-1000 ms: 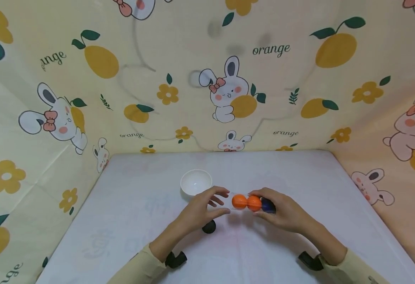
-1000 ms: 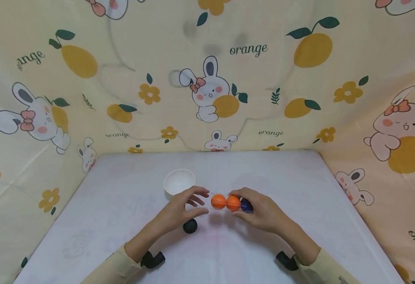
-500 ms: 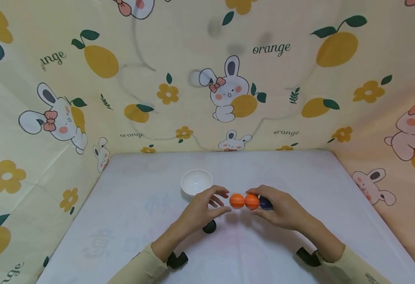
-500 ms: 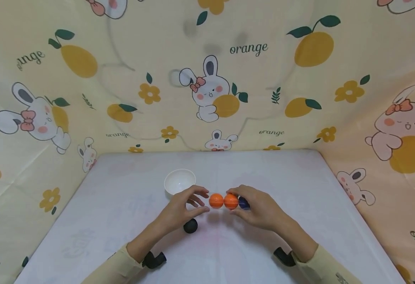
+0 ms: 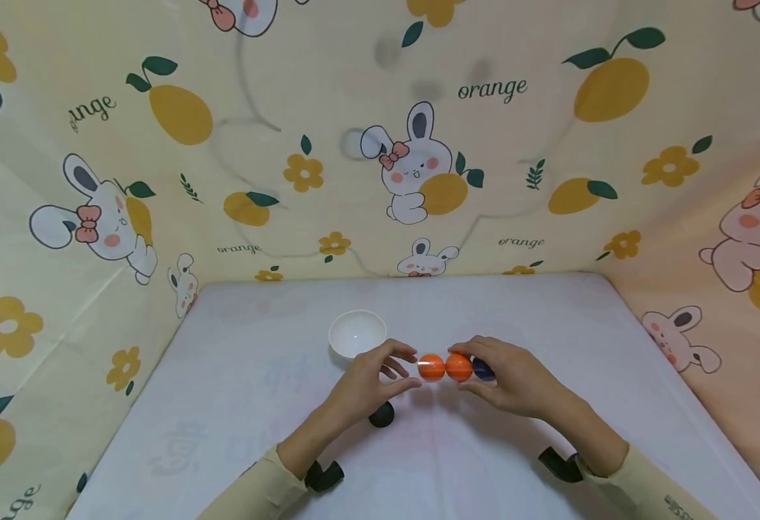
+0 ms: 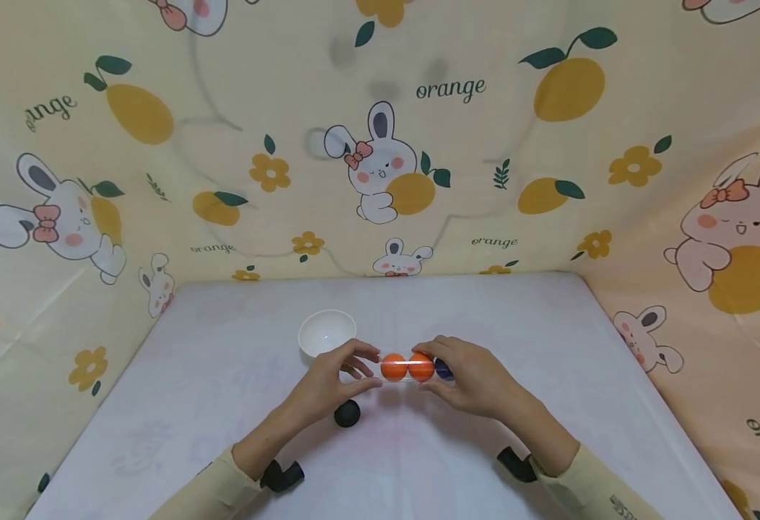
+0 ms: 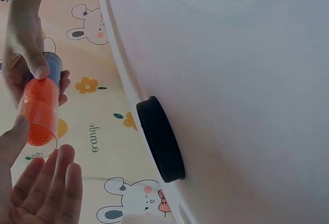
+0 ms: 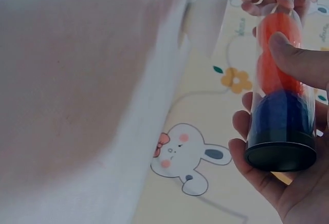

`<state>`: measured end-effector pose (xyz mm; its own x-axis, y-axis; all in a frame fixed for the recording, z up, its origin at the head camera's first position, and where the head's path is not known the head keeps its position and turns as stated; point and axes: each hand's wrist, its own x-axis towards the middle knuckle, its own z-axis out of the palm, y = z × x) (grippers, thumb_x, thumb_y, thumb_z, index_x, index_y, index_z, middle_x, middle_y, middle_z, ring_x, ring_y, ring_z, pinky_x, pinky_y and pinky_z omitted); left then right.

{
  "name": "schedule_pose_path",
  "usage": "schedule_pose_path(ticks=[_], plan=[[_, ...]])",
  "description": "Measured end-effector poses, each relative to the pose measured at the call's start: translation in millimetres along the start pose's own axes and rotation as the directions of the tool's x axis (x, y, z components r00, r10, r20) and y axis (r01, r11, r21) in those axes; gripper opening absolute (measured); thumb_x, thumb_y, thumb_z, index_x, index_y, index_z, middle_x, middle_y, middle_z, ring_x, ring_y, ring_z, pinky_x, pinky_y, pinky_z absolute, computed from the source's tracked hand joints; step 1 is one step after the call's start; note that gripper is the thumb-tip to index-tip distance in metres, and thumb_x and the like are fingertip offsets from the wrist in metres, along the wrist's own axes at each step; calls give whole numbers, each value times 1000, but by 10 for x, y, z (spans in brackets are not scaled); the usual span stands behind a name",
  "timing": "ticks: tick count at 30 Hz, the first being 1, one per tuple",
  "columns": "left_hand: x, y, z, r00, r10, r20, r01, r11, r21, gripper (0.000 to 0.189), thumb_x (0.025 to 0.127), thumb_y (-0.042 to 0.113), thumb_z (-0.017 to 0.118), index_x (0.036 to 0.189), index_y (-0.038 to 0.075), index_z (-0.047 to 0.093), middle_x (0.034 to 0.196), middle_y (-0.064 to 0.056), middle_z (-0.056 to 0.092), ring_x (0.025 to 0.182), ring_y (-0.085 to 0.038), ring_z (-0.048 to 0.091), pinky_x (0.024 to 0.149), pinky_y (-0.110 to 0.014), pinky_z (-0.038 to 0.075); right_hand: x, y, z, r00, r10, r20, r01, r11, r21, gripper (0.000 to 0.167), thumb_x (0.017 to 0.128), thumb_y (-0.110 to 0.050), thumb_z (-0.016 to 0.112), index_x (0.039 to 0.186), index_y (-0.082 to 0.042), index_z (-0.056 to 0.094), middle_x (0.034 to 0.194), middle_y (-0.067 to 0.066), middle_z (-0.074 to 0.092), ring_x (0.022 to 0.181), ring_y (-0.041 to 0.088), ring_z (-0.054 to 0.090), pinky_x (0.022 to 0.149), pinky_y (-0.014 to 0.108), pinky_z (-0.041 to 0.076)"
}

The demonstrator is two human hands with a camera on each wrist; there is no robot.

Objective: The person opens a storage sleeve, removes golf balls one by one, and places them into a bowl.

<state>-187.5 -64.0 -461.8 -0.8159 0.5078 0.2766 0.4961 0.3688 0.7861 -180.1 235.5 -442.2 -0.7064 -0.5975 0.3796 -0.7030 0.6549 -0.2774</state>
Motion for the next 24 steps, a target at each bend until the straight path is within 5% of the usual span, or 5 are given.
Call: schedule_pose_path(ticks=[15, 24], plan=[[10, 2, 0, 1000, -18, 13, 18, 1000, -4, 45, 93, 22, 87, 132, 17, 64, 123, 2, 75, 96, -6, 73, 92, -39, 63, 21, -18, -31, 1000, -30, 6, 30, 998, -59, 53, 85, -32, 93, 131, -16, 72, 110, -7, 69, 93, 8, 64, 80, 36, 62], [21, 11, -10, 999, -36, 27, 37, 999, -23, 49, 94, 20, 86, 135, 8, 63, 128, -10, 74, 96, -7, 73, 92, -43, 63, 47, -37, -59, 999, -33, 6, 33, 997, -66, 54, 84, -31, 94, 130, -14, 72, 110, -5, 71, 92, 9, 65, 80, 36, 63]])
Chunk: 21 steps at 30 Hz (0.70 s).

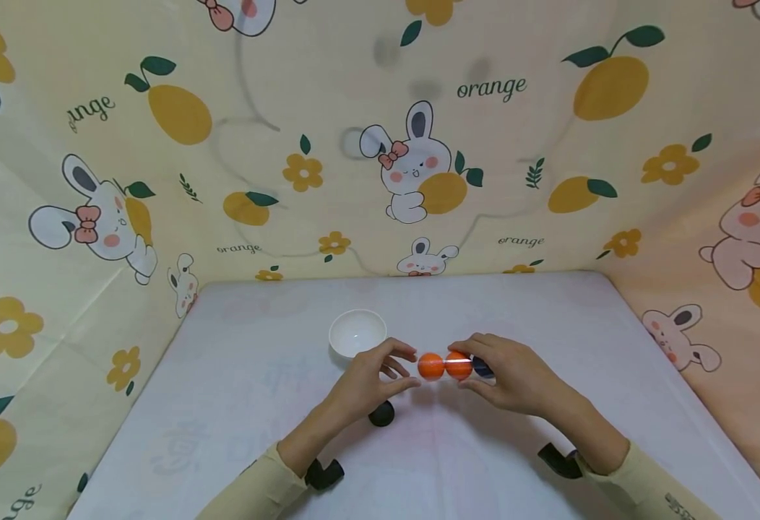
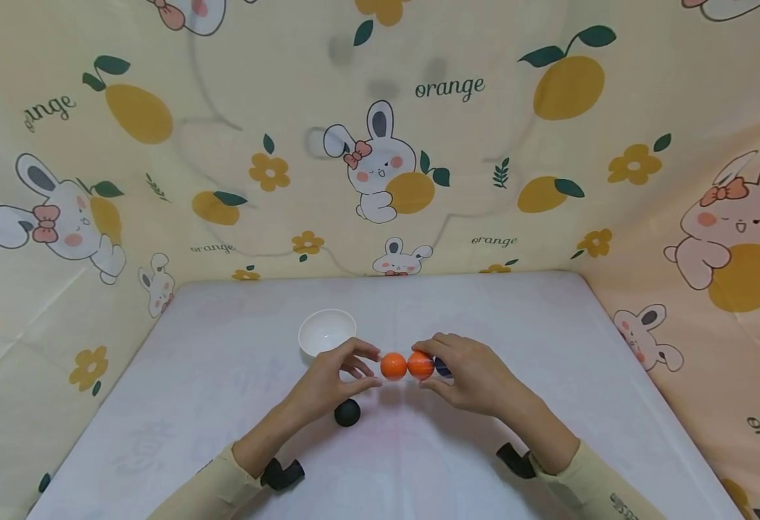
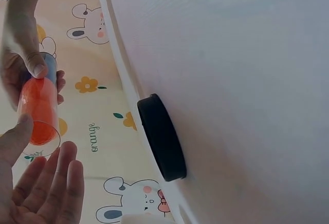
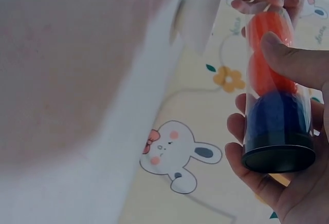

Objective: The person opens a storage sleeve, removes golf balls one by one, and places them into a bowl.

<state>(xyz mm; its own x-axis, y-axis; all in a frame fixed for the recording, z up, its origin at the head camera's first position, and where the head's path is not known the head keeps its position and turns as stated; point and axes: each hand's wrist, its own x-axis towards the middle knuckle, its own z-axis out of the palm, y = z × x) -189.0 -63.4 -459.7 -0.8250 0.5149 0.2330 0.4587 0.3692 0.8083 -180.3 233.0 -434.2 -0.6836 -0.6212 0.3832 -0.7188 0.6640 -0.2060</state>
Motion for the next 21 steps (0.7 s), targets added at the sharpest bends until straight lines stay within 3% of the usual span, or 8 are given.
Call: schedule_pose_path(ticks=[5, 21], plan=[[5, 5, -6, 1000, -10, -2, 10, 1000, 11, 49, 94, 20, 86, 135, 12, 63, 129, -2, 74, 96, -7, 73, 93, -39, 64, 16, -5, -12, 1000, 12, 5, -12, 1000, -1, 53, 85, -33, 93, 131, -16, 72, 112, -3, 72, 95, 11, 67, 82, 38, 63], [3, -31, -26, 1000, -8, -2, 8, 1000, 19, 49, 94, 23, 86, 136, 14, 63, 131, 1, 72, 97, -7, 73, 91, -31, 63, 32, -8, -6, 999, 45, 25, -45, 999, 13, 54, 86, -34, 93, 133, -19, 71, 114, -3, 73, 99, 11, 69, 85, 40, 64]])
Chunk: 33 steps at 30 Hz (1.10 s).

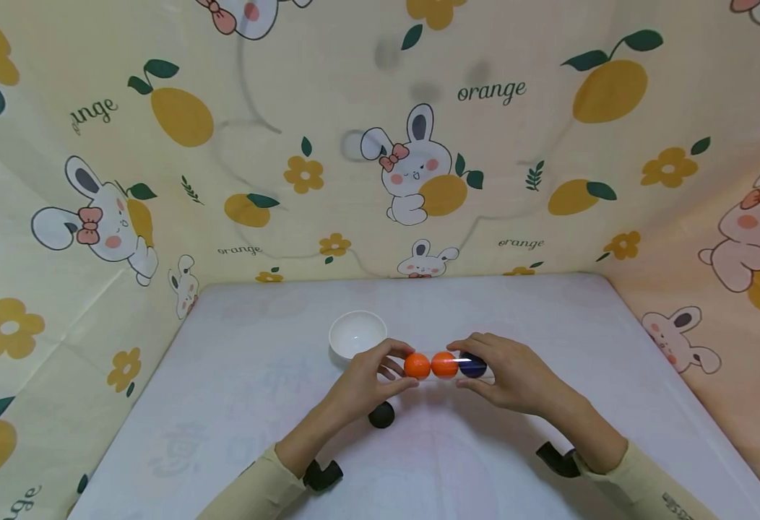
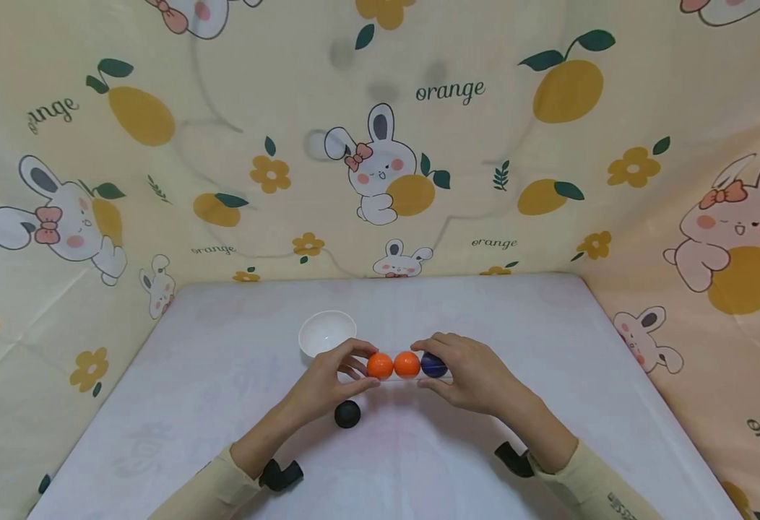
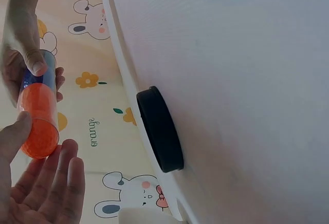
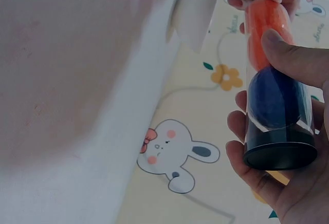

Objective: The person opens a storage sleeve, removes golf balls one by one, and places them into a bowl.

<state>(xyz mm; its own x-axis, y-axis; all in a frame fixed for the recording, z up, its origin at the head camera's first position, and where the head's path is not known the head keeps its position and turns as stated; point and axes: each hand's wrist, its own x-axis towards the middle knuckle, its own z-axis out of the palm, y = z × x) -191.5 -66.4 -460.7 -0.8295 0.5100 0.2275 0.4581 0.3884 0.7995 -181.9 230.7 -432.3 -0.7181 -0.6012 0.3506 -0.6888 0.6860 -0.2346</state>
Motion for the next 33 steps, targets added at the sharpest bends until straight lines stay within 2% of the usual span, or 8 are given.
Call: schedule_pose_path(ticks=[6, 12, 22, 27, 31, 33], plan=[[-13, -9, -17, 1000, -14, 5, 14, 1000, 7, 48, 95, 20, 85, 138, 14, 64, 133, 0, 72, 98, -6, 73, 92, -31, 63, -4, -5, 10, 1000, 15, 16, -16, 1000, 4, 56, 87, -35, 92, 136, -19, 71, 116, -3, 74, 101, 12, 69, 86, 40, 64], [-18, -15, -35, 1000, -3, 3, 3, 1000, 4, 48, 96, 21, 85, 138, 13, 65, 134, 0, 72, 99, -9, 73, 92, -36, 64, -15, 4, 21, 999, 34, 15, -34, 999, 16, 57, 86, -33, 93, 136, -18, 71, 116, -4, 73, 100, 11, 69, 86, 40, 64], [-57, -44, -68, 1000, -14, 2, 14, 1000, 20, 45, 97, 20, 83, 138, 16, 64, 133, 4, 71, 103, -8, 71, 94, -34, 62, -50, 51, 49, 1000, 20, -6, -20, 997, 69, 51, 88, -31, 91, 134, -17, 70, 108, -12, 69, 91, 3, 61, 80, 35, 63], [-80, -69, -125, 1000, -11, -26, 12, 999, 40, 43, 98, 22, 83, 137, 17, 64, 129, 4, 71, 104, -15, 73, 94, -32, 61, -78, 80, 53, 999, -17, -41, 20, 997, 76, 51, 90, -31, 90, 134, -17, 70, 108, -12, 69, 90, 3, 58, 78, 31, 60], [-92, -86, -183, 999, -15, -49, 17, 999, 44, 43, 98, 23, 83, 136, 17, 65, 126, 4, 72, 104, -22, 73, 96, -35, 61, -94, 86, 54, 999, -26, -37, 29, 995, 96, 49, 91, -30, 89, 134, -16, 69, 108, -12, 69, 90, 2, 58, 78, 34, 61], [-97, -94, -208, 998, -22, -56, 25, 998, 54, 43, 97, 23, 83, 136, 18, 65, 126, 5, 72, 105, -22, 73, 96, -36, 61, -101, 78, 52, 1000, -18, -25, 20, 994, 106, 48, 92, -30, 89, 134, -16, 69, 108, -13, 68, 90, 2, 58, 78, 36, 62]])
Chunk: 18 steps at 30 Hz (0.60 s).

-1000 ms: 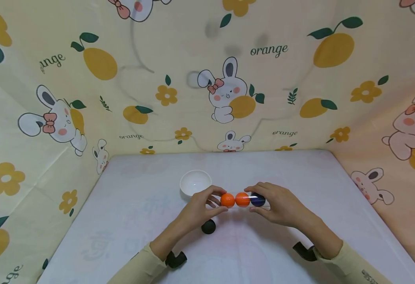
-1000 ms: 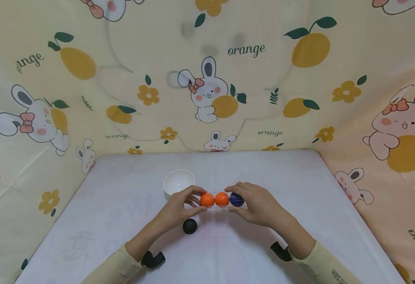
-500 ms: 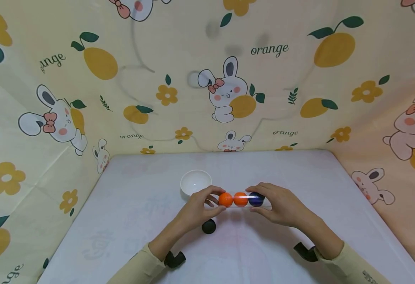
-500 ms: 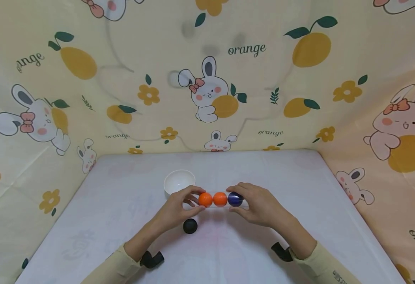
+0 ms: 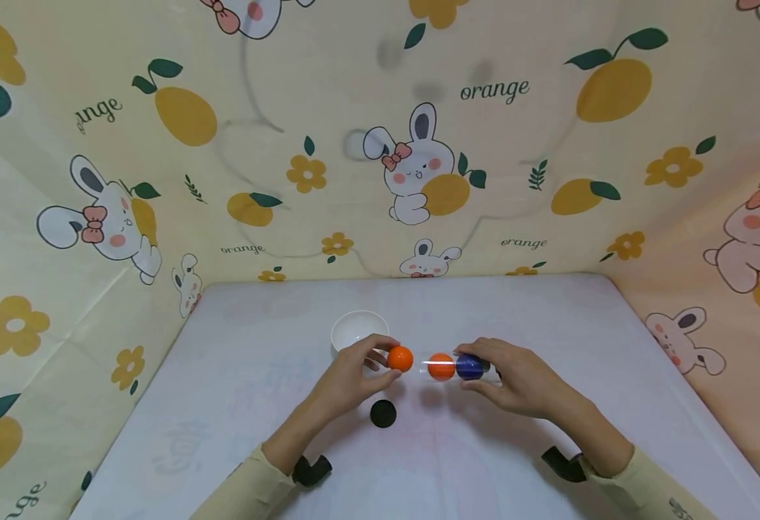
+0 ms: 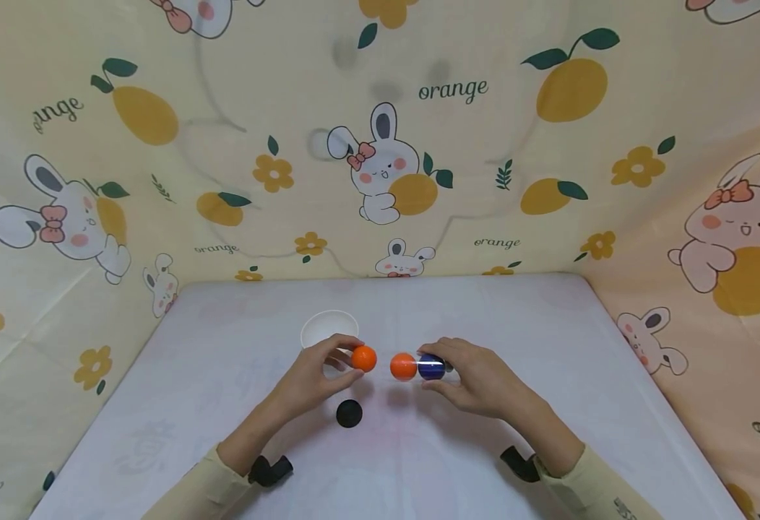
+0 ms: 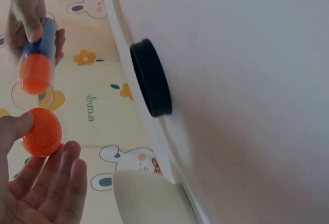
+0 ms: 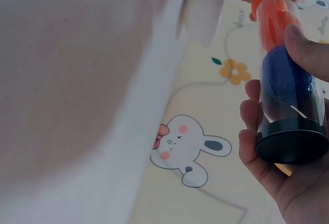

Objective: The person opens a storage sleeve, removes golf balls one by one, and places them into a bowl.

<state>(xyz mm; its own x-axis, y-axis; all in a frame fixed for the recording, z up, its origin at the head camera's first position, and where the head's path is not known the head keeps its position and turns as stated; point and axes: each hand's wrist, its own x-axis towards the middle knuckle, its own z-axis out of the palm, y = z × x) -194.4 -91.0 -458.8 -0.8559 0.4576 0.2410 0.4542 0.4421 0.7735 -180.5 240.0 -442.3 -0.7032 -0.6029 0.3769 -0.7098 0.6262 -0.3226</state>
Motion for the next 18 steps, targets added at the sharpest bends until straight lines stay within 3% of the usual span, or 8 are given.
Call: schedule_pose_path(ticks=[12, 18], plan=[[11, -93, -162, 999, 28, -44, -25, 997, 78, 41, 96, 17, 84, 133, 15, 66, 127, 4, 72, 107, -18, 72, 96, -40, 61, -10, -9, 8, 1000, -10, -5, 10, 1000, 12, 47, 91, -28, 89, 132, -13, 70, 108, -12, 70, 88, 0, 58, 76, 36, 61], [25, -159, -228, 998, 22, -67, -9, 984, 178, 42, 94, 18, 86, 131, 16, 67, 122, 3, 73, 108, -21, 73, 95, -39, 62, -18, 8, 19, 1000, -21, -6, 21, 1000, 15, 48, 91, -28, 89, 132, -13, 70, 109, -12, 70, 89, 0, 58, 76, 36, 61]])
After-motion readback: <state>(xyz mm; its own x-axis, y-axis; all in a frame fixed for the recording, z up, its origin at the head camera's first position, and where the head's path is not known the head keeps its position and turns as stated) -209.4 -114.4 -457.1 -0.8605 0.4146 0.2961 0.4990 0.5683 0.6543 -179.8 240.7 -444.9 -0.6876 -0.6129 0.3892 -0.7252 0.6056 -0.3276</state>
